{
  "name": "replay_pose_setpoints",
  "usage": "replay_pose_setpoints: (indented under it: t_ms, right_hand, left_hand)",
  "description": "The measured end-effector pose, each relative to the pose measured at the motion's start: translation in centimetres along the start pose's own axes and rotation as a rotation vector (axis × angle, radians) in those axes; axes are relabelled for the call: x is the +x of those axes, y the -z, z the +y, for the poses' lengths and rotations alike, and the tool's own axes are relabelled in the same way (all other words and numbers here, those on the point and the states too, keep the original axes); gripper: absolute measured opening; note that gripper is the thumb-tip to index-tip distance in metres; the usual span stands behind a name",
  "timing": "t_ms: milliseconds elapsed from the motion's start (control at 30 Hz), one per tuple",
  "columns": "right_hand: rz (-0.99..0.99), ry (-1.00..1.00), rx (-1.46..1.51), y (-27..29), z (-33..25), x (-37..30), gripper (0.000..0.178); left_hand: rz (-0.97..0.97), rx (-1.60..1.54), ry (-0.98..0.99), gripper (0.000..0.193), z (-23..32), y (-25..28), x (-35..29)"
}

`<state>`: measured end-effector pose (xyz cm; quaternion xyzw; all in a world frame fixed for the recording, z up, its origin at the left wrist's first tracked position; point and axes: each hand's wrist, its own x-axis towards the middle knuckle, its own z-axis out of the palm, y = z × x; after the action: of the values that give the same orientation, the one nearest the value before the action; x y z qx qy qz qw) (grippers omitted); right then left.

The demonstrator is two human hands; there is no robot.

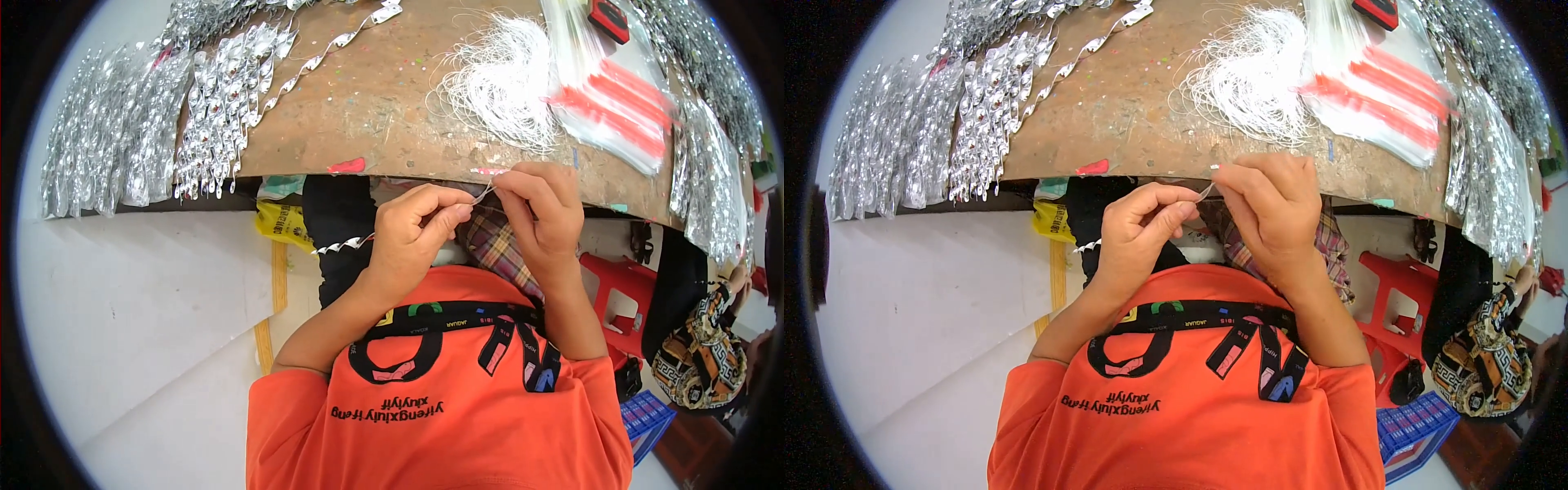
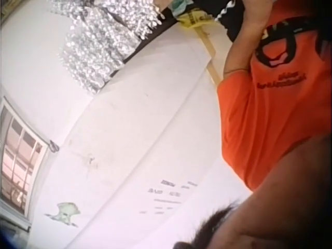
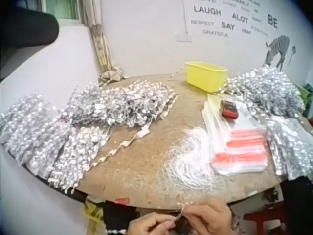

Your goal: Assembling small toy components and ornaments at a factory workbench.

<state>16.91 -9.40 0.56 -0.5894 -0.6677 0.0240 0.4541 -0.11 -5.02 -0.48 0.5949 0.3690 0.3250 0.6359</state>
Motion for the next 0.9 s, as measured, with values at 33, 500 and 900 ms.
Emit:
replay_pose_setpoints:
  t_ms: [33, 500, 900]
  right_hand:
    - [-0.008, 0.124, -0.165, 0.1, 0.2, 0.2, 0.014]
    - [-0.238, 0.014, 0.021, 0.4, -1.6, 0.2, 0.026]
    - [-0.184, 0.117, -0.162, -0.3, 0.4, 0.2, 0.014]
  left_hand:
    - [-0.003, 0.063, -0.023, 0.012, 0.0, 0.1, -0.1]
    - [0.043, 0.101, -0.006, 0.01, -0.5, 0.4, 0.1]
    - [-0.043, 0.015, 0.136, 0.012, -0.1, 0.5, 0.0]
